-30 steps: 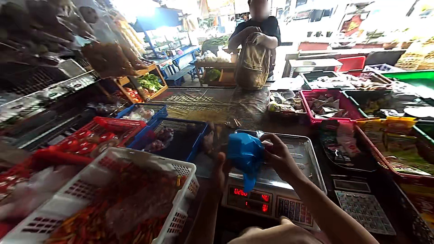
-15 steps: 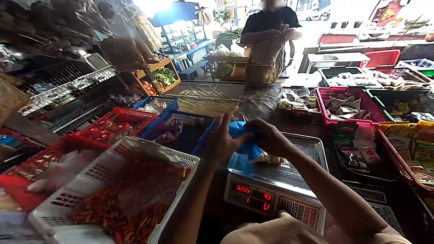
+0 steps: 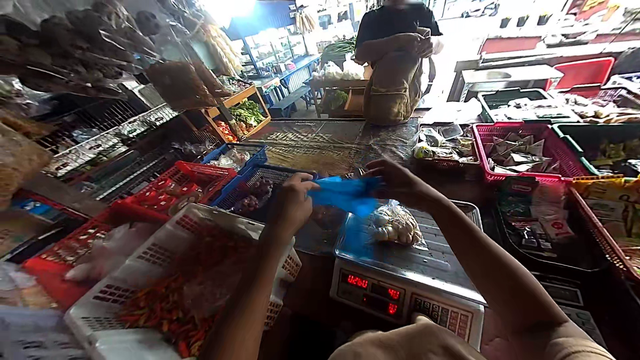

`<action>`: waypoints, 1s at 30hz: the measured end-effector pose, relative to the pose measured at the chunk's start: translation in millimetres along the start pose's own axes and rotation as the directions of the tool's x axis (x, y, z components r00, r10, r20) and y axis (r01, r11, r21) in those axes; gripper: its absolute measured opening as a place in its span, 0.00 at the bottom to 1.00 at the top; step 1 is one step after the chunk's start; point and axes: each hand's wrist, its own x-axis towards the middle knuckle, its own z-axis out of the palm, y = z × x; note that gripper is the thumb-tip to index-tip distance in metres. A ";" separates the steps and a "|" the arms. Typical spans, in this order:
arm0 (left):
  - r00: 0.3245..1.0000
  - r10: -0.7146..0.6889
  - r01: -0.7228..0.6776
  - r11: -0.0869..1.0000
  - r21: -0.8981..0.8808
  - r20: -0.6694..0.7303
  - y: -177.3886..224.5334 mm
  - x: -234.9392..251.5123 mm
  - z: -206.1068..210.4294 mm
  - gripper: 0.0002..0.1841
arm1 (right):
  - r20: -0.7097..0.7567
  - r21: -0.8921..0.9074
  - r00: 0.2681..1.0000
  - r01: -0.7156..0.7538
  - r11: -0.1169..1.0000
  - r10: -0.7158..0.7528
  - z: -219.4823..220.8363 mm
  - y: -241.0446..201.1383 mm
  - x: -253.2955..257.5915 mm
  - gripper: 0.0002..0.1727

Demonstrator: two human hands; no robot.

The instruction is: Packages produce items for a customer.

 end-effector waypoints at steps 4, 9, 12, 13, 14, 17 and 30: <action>0.987 -0.156 0.155 0.987 0.048 0.033 9.4 8.5 5.2 0.28 | 0.145 -0.514 0.876 -0.331 0.792 0.460 -4.4 62.9 -5.7 0.64; 0.983 -0.175 0.172 0.983 0.060 0.053 17.4 21.6 11.8 0.45 | 0.038 -0.506 0.871 -0.407 0.761 0.490 -19.9 77.2 -37.0 0.42; 0.983 -0.172 0.168 0.984 0.062 0.070 28.0 30.0 10.5 0.46 | -0.144 0.030 0.932 -0.333 0.943 0.334 -37.5 55.0 -65.7 0.35; 0.986 -0.150 0.147 0.988 0.036 0.079 30.6 34.1 12.1 0.46 | -0.226 0.229 0.941 -0.200 0.953 0.251 -38.2 38.9 -70.6 0.35; 0.990 -0.113 0.114 0.993 -0.009 0.088 34.4 37.1 15.4 0.45 | -0.331 0.378 0.927 -0.042 0.925 0.177 -34.6 21.0 -71.5 0.36; 0.987 -0.004 0.034 0.982 -0.185 0.159 58.6 39.4 25.8 0.42 | -0.605 0.324 0.791 0.343 0.882 -0.086 -13.6 -26.2 -54.5 0.45; 0.841 -0.209 0.518 0.581 -0.628 0.500 79.5 11.0 76.7 0.36 | -0.043 -0.755 0.983 -0.148 0.639 0.177 22.7 -2.2 -36.3 0.32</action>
